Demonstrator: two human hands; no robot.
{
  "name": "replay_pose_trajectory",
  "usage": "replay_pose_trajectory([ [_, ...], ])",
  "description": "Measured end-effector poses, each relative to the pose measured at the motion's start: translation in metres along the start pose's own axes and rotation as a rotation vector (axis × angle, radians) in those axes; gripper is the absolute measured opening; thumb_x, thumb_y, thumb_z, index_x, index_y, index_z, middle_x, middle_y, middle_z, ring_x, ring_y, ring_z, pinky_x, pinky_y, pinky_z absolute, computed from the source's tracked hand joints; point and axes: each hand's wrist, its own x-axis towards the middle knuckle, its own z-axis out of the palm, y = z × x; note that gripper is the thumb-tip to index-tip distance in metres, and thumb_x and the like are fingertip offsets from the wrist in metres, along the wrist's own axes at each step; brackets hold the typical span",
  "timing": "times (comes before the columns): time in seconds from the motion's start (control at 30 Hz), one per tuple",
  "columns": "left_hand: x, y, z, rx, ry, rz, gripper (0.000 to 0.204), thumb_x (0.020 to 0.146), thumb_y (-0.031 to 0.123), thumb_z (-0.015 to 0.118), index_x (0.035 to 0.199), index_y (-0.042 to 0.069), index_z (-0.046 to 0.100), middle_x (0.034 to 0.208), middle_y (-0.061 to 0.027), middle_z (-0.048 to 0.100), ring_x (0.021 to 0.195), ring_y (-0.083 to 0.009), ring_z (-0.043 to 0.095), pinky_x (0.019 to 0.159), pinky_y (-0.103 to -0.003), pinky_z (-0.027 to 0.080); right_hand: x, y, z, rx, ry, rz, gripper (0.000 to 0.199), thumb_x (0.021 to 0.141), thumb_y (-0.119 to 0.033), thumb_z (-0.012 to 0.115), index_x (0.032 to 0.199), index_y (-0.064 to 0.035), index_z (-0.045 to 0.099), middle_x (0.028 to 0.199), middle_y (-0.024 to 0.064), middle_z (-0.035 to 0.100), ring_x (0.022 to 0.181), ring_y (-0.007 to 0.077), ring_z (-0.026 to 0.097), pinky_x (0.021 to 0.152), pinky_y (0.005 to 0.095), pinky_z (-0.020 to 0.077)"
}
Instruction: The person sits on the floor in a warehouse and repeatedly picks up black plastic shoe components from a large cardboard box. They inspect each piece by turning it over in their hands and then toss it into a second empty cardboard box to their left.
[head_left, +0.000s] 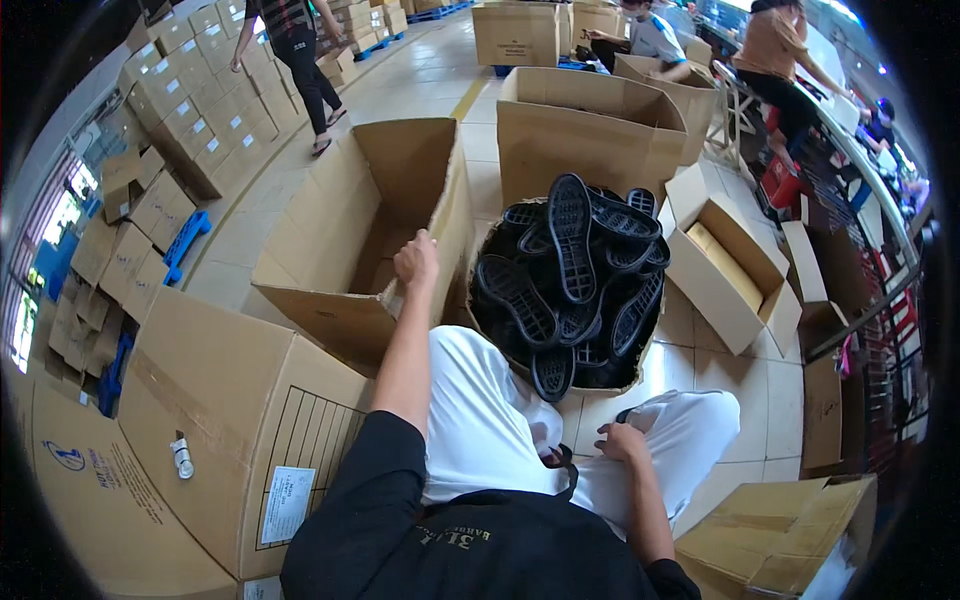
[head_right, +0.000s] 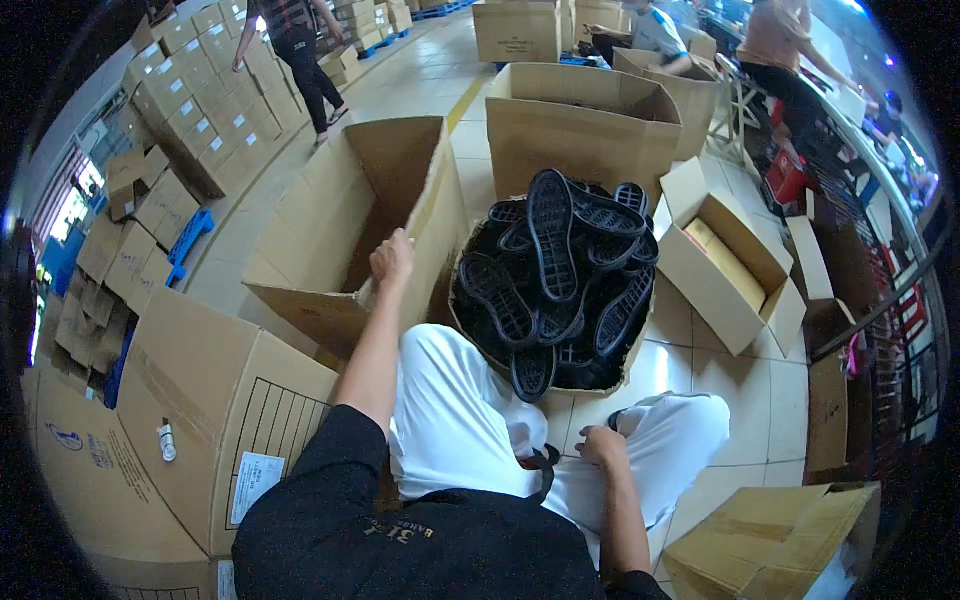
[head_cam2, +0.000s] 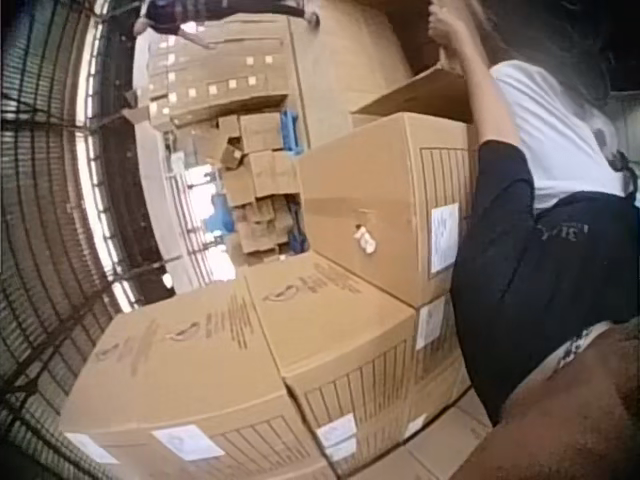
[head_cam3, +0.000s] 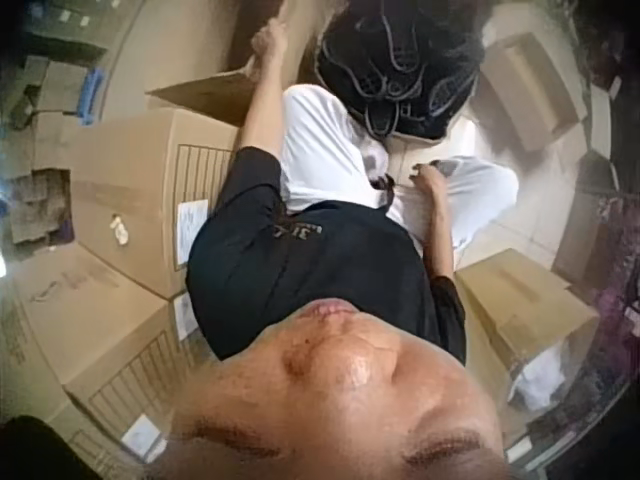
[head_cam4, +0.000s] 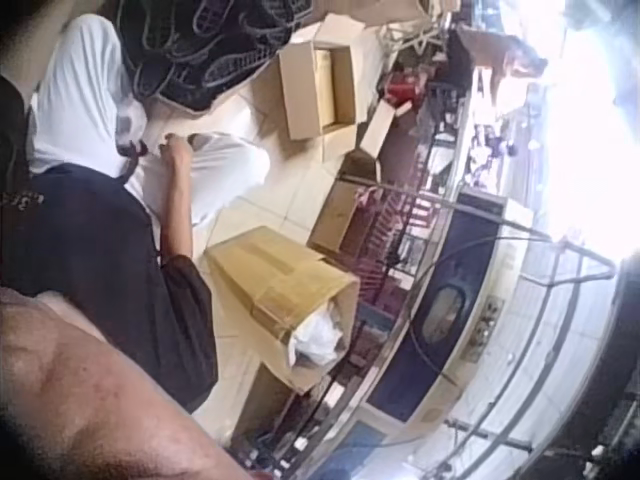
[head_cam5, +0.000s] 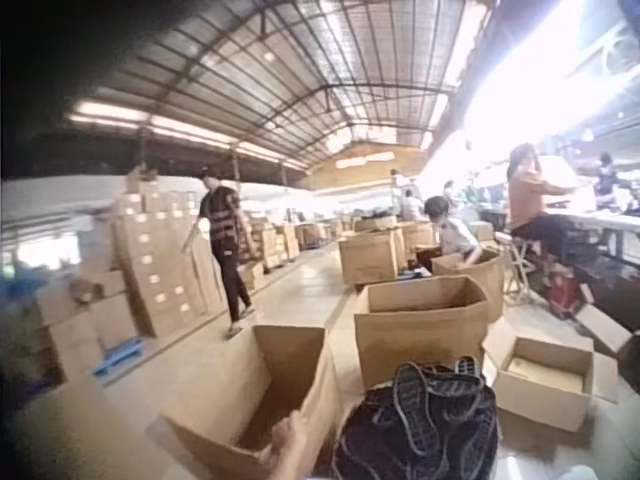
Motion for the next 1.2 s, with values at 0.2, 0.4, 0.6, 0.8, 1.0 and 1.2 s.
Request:
replay_pose_trajectory([
  [0.2, -0.054, 0.007, 0.003, -0.105, -0.069, -0.045, 0.023, 0.082, 0.030, 0.050, 0.090, 0.009, 0.054, 0.085, -0.0174, 0.061, 0.084, -0.0341, 0.058, 0.071, -0.046, 0.044, 0.005, -0.007, 0.002, 0.011, -0.017, -0.011, 0.037, 0.073, -0.031, 0.060, 0.106, -0.0139, 0.058, 0.098, 0.0143, 0.059, 0.092, 0.0286, 0.057, 0.080, 0.0375, 0.0443],
  [0.4, -0.048, -0.005, -0.013, -0.215, 0.064, 0.032, 0.030, 0.077, 0.032, 0.055, 0.098, 0.011, 0.053, 0.095, -0.0162, 0.058, 0.089, -0.0330, 0.055, 0.078, -0.044, 0.042, 0.020, -0.011, 0.016, -0.005, -0.084, -0.140, 0.041, 0.073, -0.034, 0.058, 0.108, -0.0129, 0.056, 0.097, 0.0166, 0.059, 0.091, 0.0318, 0.056, 0.079, 0.0379, 0.0443],
  [0.6, -0.073, 0.102, -0.010, -0.465, -0.127, 0.286, 0.042, 0.072, 0.044, 0.058, 0.097, 0.010, 0.057, 0.099, -0.0153, 0.054, 0.099, -0.0290, 0.047, 0.084, -0.041, 0.036, 0.043, -0.012, 0.024, -0.030, -0.147, -0.105, 0.041, 0.074, -0.033, 0.056, 0.110, -0.0132, 0.055, 0.095, 0.0165, 0.060, 0.091, 0.0312, 0.056, 0.079, 0.0381, 0.0439],
  [0.8, -0.078, 0.163, 0.055, -0.363, -0.322, 0.300, 0.054, 0.063, 0.053, 0.062, 0.087, 0.004, 0.060, 0.098, -0.0151, 0.052, 0.100, -0.0314, 0.045, 0.085, -0.043, 0.036, 0.049, -0.019, 0.044, 0.009, -0.074, -0.120, 0.025, 0.069, -0.023, 0.055, 0.083, -0.0049, 0.064, 0.084, 0.0182, 0.061, 0.077, 0.0333, 0.059, 0.068, 0.0419, 0.0472],
  [1.0, -0.079, 0.152, 0.090, -0.785, -0.302, 0.146, 0.037, 0.066, 0.029, 0.067, 0.088, 0.005, 0.049, 0.086, -0.0131, 0.054, 0.085, -0.0305, 0.052, 0.074, -0.039, 0.042, 0.076, -0.017, 0.040, -0.135, -0.127, -0.272, 0.030, 0.076, -0.030, 0.050, 0.093, -0.0078, 0.062, 0.088, 0.0187, 0.060, 0.082, 0.0335, 0.058, 0.072, 0.0416, 0.0465],
  [1.2, -0.086, 0.148, 0.055, -1.215, -0.209, 0.095, 0.030, 0.072, 0.019, 0.064, 0.086, 0.002, 0.044, 0.074, -0.0078, 0.051, 0.067, -0.0177, 0.050, 0.062, -0.030, 0.042, 0.040, -0.043, -0.023, -0.039, 0.044, -0.216, 0.023, 0.075, -0.031, 0.053, 0.084, -0.0131, 0.065, 0.083, 0.0149, 0.062, 0.076, 0.0306, 0.060, 0.068, 0.0392, 0.0476],
])
